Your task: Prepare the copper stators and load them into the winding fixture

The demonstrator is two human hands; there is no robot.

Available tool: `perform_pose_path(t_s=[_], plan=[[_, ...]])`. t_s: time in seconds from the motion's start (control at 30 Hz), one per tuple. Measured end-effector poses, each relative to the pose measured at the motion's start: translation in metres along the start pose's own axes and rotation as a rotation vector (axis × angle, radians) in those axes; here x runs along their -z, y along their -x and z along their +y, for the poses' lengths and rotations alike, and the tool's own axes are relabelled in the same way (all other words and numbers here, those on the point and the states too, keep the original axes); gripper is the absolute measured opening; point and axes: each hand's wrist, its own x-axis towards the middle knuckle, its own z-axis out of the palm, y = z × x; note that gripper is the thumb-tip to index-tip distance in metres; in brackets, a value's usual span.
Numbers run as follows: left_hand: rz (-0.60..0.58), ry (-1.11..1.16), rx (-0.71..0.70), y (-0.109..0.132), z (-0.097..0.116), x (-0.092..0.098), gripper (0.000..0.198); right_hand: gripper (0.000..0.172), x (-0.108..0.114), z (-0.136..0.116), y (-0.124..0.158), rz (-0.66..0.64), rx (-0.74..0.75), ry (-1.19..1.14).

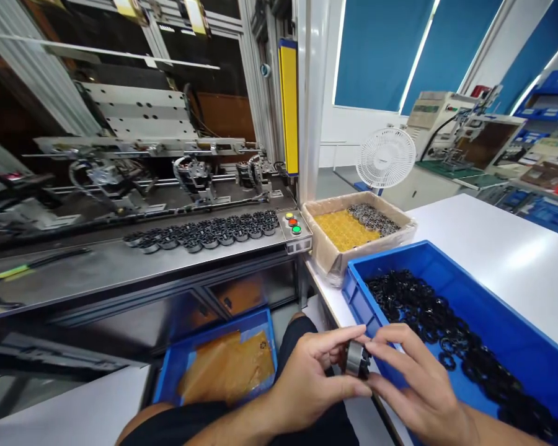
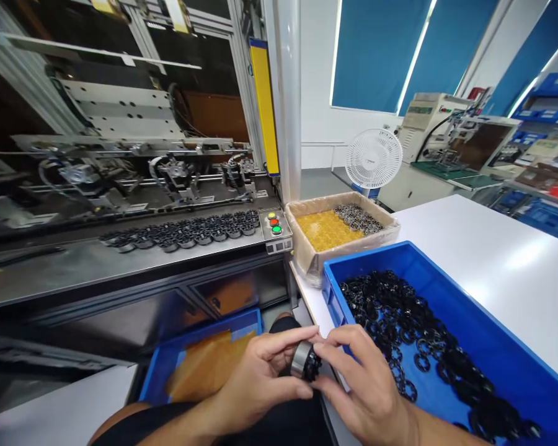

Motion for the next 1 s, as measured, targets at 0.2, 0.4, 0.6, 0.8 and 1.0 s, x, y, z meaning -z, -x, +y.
perform_pose_path(t_s=[0.2,0.4,0.6,0.8,1.0], plan=[[0.043,-0.199,-0.020,-0.001,0.003,-0.001,0.056,0.035,-0.001,-0.003,-0.001,0.006,0.042,0.004],[0.045,-0.160,0.042,0.001,0.007,-0.001,0.057,0.034,0.001,0.002,0.001,-0.035,0.080,0.036],[0.029,-0.080,0.069,0.001,0.009,0.000,0.055,0.033,0.004,0.004,-0.001,-0.097,0.113,0.068],[-0.006,-0.063,0.118,0.000,0.006,0.001,0.058,0.027,0.005,0.005,0.000,-0.091,0.167,0.124],[-0.048,-0.052,0.186,0.000,0.010,-0.001,0.057,0.025,0.008,0.007,0.004,-0.087,0.332,0.319]])
